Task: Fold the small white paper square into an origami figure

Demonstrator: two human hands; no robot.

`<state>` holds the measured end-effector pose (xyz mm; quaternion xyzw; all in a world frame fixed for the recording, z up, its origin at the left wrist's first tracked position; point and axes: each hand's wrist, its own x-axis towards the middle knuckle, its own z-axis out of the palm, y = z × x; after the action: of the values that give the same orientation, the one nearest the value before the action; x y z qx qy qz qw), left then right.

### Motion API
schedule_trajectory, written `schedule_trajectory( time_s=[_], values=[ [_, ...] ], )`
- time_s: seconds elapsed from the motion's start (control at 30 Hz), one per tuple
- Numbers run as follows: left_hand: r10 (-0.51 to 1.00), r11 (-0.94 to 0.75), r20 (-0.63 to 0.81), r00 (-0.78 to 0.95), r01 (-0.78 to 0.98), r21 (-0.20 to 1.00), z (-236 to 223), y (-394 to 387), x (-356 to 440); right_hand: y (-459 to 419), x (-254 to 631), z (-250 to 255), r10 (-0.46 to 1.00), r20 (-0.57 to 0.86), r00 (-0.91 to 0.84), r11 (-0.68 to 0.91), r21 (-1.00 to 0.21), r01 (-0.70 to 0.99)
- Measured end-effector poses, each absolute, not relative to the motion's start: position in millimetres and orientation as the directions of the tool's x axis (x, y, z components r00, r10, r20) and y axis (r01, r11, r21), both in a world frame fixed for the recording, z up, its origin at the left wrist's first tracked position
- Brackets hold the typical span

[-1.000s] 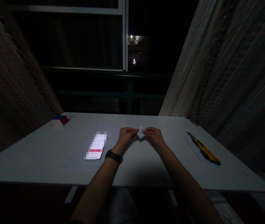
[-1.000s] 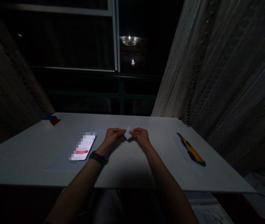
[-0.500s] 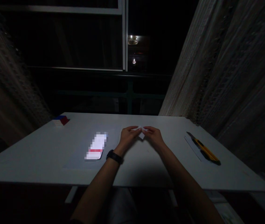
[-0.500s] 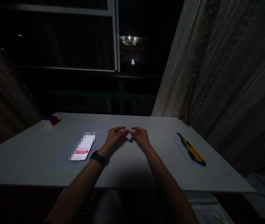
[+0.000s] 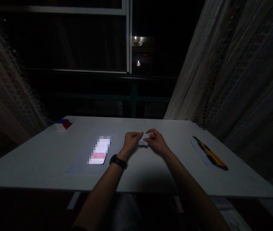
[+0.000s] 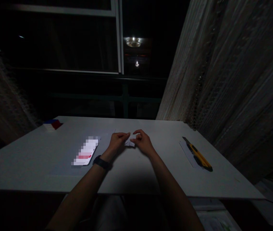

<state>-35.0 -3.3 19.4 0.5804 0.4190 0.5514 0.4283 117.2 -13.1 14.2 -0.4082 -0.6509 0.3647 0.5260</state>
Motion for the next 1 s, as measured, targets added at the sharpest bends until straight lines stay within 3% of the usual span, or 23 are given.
schedule_trajectory(
  time_s=[0.37, 0.73, 1.0],
  values=[
    [0.975, -0.200, 0.212, 0.072, -0.155, 0.968, 20.2, -1.2, -37.6, -13.0, 121.2, 12.2, 0.935, 0.340, -0.100, 0.344, -0.938, 0.028],
    [0.959, -0.284, 0.283, 0.018, 0.005, 0.959, 16.3, 2.7, -35.7, -12.0, 118.6, 12.5, 0.903, 0.411, -0.122, 0.423, -0.901, 0.097],
    [0.979, -0.187, 0.202, 0.034, -0.254, 0.949, 17.5, 2.2, -35.2, -14.7, 123.0, 20.0, 0.939, 0.324, -0.112, 0.322, -0.946, -0.040]
  ],
)
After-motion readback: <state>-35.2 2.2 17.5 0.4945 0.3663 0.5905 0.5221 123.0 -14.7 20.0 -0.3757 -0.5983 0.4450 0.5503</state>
